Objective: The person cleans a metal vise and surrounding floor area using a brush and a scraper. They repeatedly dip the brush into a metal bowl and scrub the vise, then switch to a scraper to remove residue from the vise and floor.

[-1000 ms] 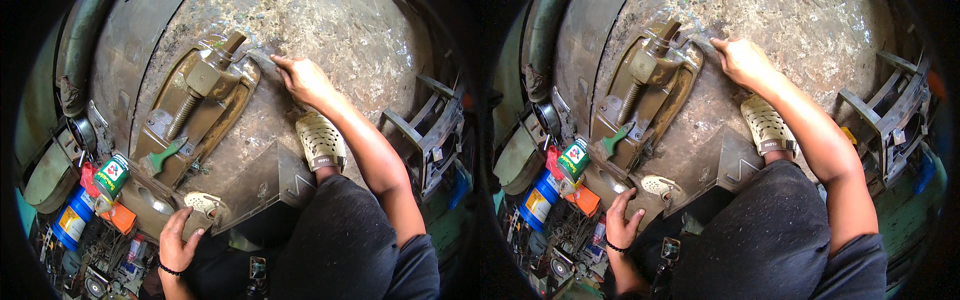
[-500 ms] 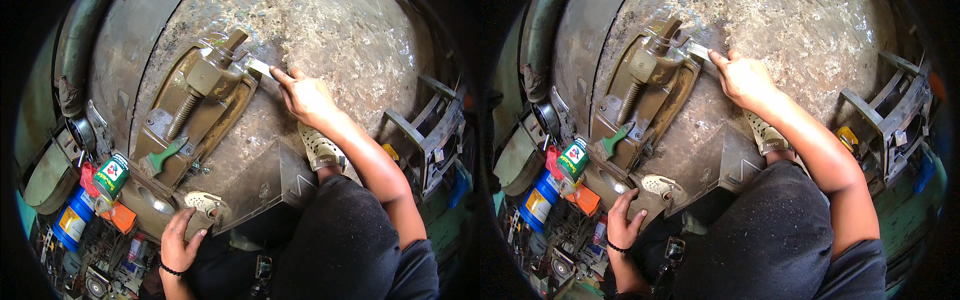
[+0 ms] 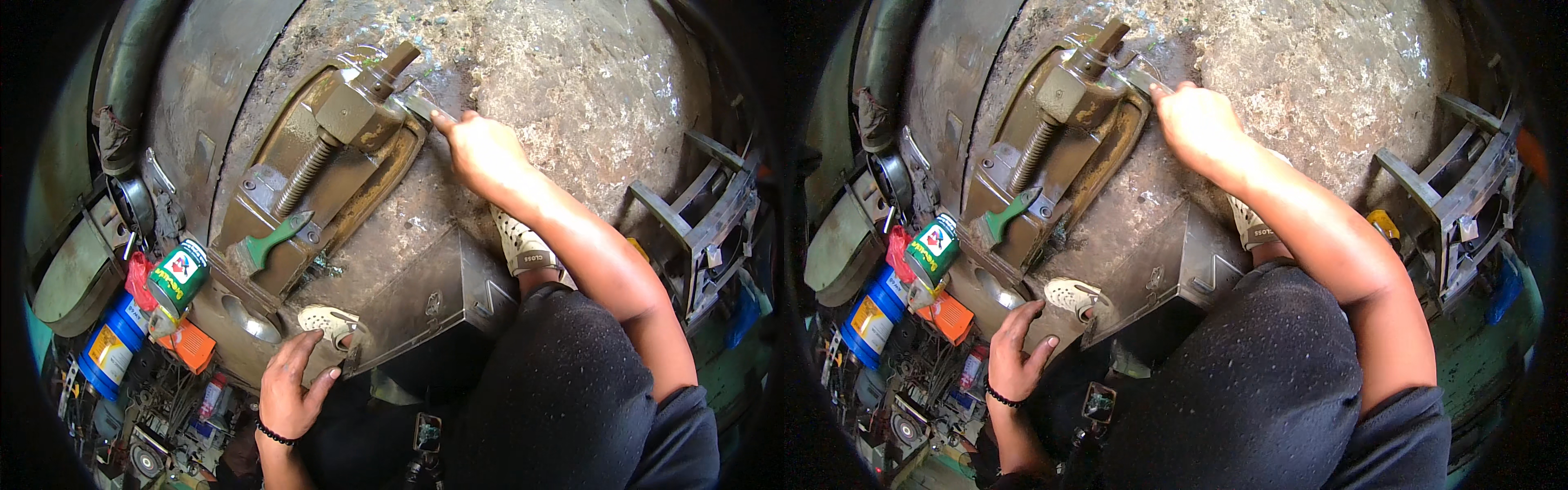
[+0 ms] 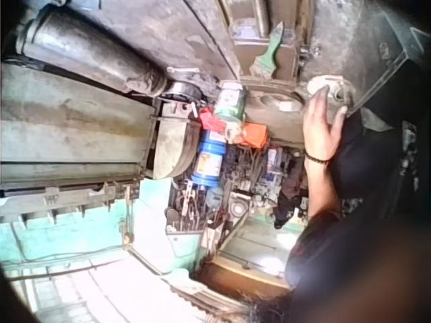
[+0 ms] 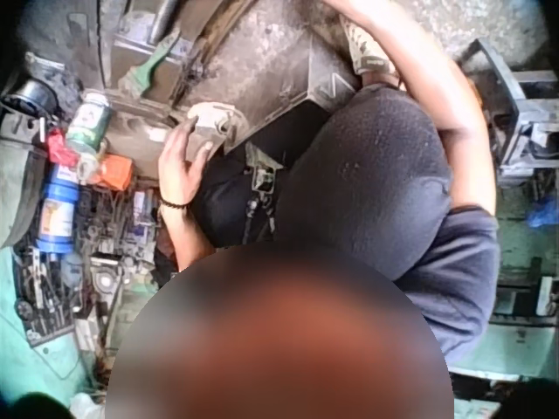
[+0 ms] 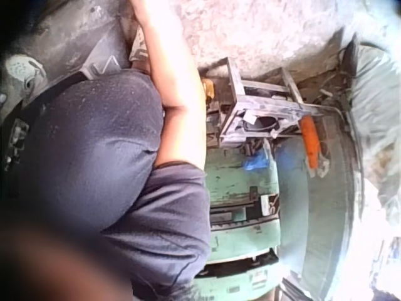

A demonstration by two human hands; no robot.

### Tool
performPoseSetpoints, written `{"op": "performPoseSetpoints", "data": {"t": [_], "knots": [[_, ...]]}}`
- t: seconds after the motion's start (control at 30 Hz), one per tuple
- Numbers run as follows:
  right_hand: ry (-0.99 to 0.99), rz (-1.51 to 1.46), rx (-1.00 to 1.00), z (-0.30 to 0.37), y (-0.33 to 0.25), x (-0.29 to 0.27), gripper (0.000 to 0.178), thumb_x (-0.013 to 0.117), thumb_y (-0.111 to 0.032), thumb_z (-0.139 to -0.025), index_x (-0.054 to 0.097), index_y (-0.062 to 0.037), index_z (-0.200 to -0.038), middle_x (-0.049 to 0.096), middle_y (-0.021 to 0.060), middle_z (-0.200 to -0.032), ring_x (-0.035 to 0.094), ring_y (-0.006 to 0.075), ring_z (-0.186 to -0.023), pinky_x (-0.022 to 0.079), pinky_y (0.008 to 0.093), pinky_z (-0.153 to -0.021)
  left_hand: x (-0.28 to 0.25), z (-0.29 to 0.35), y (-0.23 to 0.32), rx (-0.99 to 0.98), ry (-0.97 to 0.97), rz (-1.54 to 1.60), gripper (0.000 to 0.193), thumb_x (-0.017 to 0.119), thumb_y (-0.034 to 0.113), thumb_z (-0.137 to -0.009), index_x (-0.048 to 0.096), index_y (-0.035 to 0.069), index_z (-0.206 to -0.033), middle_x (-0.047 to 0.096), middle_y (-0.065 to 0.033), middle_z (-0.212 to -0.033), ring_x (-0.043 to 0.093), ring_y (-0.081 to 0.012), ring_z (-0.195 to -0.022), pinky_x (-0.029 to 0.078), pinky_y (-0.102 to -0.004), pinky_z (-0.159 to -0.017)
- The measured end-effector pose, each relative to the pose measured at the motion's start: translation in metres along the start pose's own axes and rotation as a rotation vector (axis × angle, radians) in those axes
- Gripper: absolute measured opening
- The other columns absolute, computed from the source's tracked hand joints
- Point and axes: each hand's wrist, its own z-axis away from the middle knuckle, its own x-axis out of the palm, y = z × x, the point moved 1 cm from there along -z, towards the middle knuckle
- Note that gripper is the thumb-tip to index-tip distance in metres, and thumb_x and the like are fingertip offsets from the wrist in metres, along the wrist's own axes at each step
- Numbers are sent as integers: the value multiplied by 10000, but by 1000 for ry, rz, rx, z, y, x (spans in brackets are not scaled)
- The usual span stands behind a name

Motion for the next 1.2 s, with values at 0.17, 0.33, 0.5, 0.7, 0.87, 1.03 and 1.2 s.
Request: {"op": "performPoseSetpoints", "data": {"t": [0.17,0.33,0.5,0.7,0.87,1.03,1.2], "knots": [[2,67,-15,0,-5,-7,536,533,-34,-891,561,-124,-1419,661,231,-995,706,397,-867,584,480,-752,1,2,0,13,72,5,514,768,110,-794,613,-20,-1267,647,-228,-1235,622,-397,-1159,480,-423,-1012],[-27,30,11,-6,-9,-7,502,536,-35,-890,581,-90,-1387,678,240,-1007,710,401,-886,587,482,-768,3,6,5,23,16,-9,524,788,168,-805,622,-2,-1273,646,-220,-1251,606,-404,-1183,471,-438,-1019],[152,-70,-34,-5,-8,-3,503,523,-44,-897,577,-85,-1395,690,243,-929,705,418,-838,579,502,-769,-1,10,5,6,74,11,532,754,87,-775,605,-37,-1270,636,-242,-1256,622,-394,-1180,475,-414,-1025],[154,-94,4,-8,0,12,482,561,-61,-876,603,-73,-1356,668,251,-860,694,429,-814,564,516,-737,0,10,4,9,37,50,536,763,106,-779,604,-38,-1271,638,-242,-1257,618,-394,-1186,472,-419,-1032],[178,-153,41,-7,3,12,464,557,-77,-891,616,-107,-1350,668,255,-896,690,427,-813,561,512,-736,0,5,3,1,6,22,539,764,126,-776,607,-44,-1262,638,-242,-1262,613,-396,-1194,465,-421,-1042],[214,-113,-26,-10,2,13,441,552,-89,-907,630,-124,-1340,668,250,-882,689,426,-819,561,512,-734,0,0,3,0,5,38,532,760,124,-778,609,-38,-1261,638,-238,-1264,609,-404,-1197,465,-423,-1040],[266,-302,-17,-18,9,32,430,588,-93,-921,640,-135,-1346,715,215,-1042,711,366,-877,569,439,-796,3,-2,4,12,-13,17,525,772,164,-802,615,-19,-1268,641,-227,-1259,605,-407,-1186,470,-434,-1017]]}}
